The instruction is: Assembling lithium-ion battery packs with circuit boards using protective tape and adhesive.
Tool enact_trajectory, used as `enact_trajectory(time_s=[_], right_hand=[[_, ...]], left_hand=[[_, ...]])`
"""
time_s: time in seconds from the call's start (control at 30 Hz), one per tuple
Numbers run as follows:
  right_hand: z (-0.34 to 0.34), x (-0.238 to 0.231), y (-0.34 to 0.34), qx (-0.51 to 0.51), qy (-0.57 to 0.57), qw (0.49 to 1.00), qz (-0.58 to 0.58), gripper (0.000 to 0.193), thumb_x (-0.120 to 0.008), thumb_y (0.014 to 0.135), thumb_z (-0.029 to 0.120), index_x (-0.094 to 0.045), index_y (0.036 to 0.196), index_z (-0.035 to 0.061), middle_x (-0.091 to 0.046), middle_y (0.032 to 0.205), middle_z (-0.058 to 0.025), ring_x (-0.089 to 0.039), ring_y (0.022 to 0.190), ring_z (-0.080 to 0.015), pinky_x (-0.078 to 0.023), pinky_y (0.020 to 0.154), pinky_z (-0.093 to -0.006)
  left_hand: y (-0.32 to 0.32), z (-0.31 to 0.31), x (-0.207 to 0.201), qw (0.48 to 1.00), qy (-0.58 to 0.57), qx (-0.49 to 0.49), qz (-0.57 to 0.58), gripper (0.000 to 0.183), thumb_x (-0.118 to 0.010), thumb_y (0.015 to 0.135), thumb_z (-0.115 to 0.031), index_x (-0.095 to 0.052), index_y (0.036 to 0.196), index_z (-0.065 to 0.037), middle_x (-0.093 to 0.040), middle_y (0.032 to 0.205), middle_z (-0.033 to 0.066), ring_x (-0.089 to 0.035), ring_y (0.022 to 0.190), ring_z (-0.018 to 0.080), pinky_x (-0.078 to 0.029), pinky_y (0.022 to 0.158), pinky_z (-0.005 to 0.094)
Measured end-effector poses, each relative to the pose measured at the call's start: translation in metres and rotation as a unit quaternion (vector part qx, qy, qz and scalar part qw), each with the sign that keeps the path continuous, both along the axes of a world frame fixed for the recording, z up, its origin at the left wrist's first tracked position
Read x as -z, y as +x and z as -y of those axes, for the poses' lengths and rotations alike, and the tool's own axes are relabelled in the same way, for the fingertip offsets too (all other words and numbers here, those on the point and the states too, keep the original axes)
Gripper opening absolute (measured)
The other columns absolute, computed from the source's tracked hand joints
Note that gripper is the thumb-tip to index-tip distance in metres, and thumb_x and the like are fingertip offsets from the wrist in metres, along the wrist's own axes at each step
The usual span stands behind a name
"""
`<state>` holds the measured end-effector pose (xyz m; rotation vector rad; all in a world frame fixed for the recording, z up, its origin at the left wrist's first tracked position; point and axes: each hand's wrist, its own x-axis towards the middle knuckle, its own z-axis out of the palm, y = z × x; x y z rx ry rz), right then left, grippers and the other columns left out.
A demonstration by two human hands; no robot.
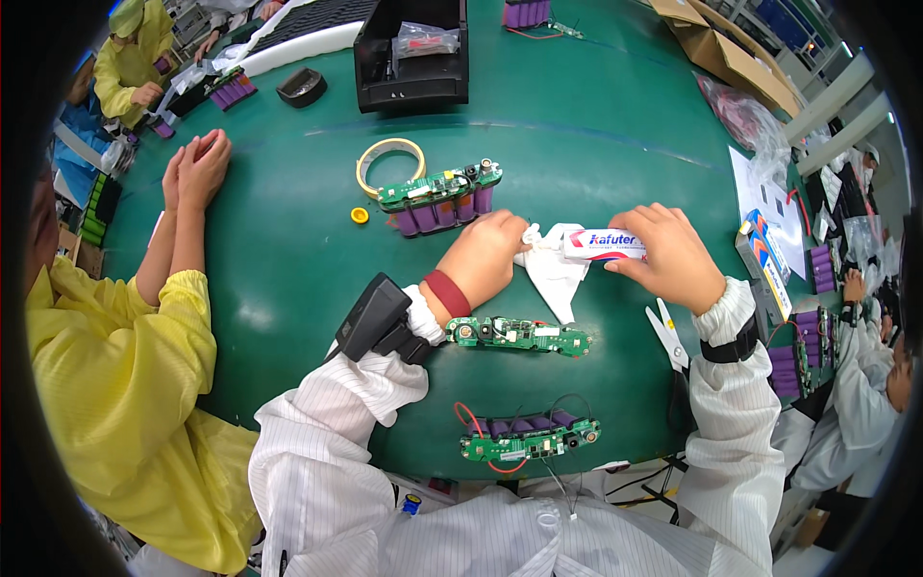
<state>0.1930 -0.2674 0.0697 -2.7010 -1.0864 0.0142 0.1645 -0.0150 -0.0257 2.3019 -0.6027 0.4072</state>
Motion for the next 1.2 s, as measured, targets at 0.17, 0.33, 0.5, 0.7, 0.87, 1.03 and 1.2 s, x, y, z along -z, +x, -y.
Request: enact_trajectory(time_s=[0.17,0.33,0.5,0.7,0.87,1.03,1.2], right_hand=[[0.009,-0.017,-0.007,0.022,-0.009,0.999,0.027,0.035,-0.076,0.073,0.025,-0.062,0.101,0.0071,-0.064,0.095,-0.0079,-0.056,0.091,-0.0264,-0.04,0.083,-0.0377],[0.031,-0.036,-0.017,0.086,0.094,0.991,-0.027,0.038,-0.077,0.072,0.014,-0.061,0.103,0.0009,-0.064,0.093,-0.0115,-0.059,0.085,-0.0261,-0.046,0.076,-0.0356],[0.025,-0.047,-0.034,0.117,0.196,0.957,-0.179,0.038,-0.076,0.076,0.014,-0.06,0.106,-0.0021,-0.064,0.091,-0.0086,-0.059,0.079,-0.0127,-0.048,0.07,-0.0263],[-0.012,-0.062,-0.056,0.075,0.279,0.923,-0.256,0.04,-0.076,0.078,0.016,-0.059,0.108,-0.0037,-0.064,0.092,-0.0052,-0.058,0.08,-0.0078,-0.047,0.07,-0.0226],[-0.063,-0.069,-0.07,-0.006,0.321,0.933,-0.163,0.04,-0.077,0.075,0.015,-0.06,0.107,-0.0011,-0.064,0.094,-0.0108,-0.06,0.081,-0.0173,-0.047,0.071,-0.0279],[-0.086,-0.078,-0.078,-0.028,0.258,0.962,0.083,0.043,-0.079,0.069,0.018,-0.062,0.106,0.0033,-0.062,0.098,-0.0131,-0.057,0.09,-0.0286,-0.041,0.083,-0.0348],[-0.086,-0.059,-0.077,0.102,0.45,0.865,0.196,0.062,-0.078,0.075,0.028,-0.048,0.122,0.0016,-0.056,0.1,-0.0031,-0.048,0.088,-0.0148,-0.038,0.082,-0.0289]], left_hand=[[0.001,-0.006,0.005,0.998,0.044,-0.022,0.033,0.017,-0.065,0.08,-0.004,-0.057,0.092,0.004,-0.058,0.084,0.018,-0.059,0.075,0.0371,-0.048,0.066,0.0427],[-0.008,-0.016,-0.008,0.997,-0.065,0.005,-0.045,0.035,-0.068,0.078,-0.001,-0.058,0.112,0.0,-0.061,0.096,0.0152,-0.062,0.073,0.0262,-0.051,0.067,0.0339],[-0.029,-0.03,-0.035,0.983,-0.141,-0.005,-0.117,0.052,-0.073,0.073,0.001,-0.058,0.122,-0.003,-0.063,0.108,0.0102,-0.058,0.065,0.0114,-0.05,0.063,0.0256],[-0.051,-0.041,-0.092,0.889,-0.359,0.103,-0.266,0.047,-0.074,0.076,0.001,-0.059,0.121,-0.001,-0.062,0.104,0.0049,-0.057,0.076,0.0058,-0.048,0.069,0.0209],[-0.078,-0.026,-0.122,0.816,-0.489,0.152,-0.268,0.05,-0.07,0.083,-0.007,-0.051,0.129,0.0,-0.063,0.102,0.0058,-0.062,0.085,0.0112,-0.05,0.071,0.0234],[-0.085,-0.024,-0.124,0.796,-0.552,0.125,-0.215,0.043,-0.064,0.091,-0.022,-0.051,0.125,-0.001,-0.065,0.104,0.0094,-0.064,0.085,0.0147,-0.05,0.067,0.0236],[-0.089,-0.029,-0.124,0.764,-0.614,0.133,-0.151,0.051,-0.064,0.091,-0.026,-0.044,0.132,-0.002,-0.061,0.113,0.0098,-0.063,0.091,0.0173,-0.05,0.072,0.0262]])
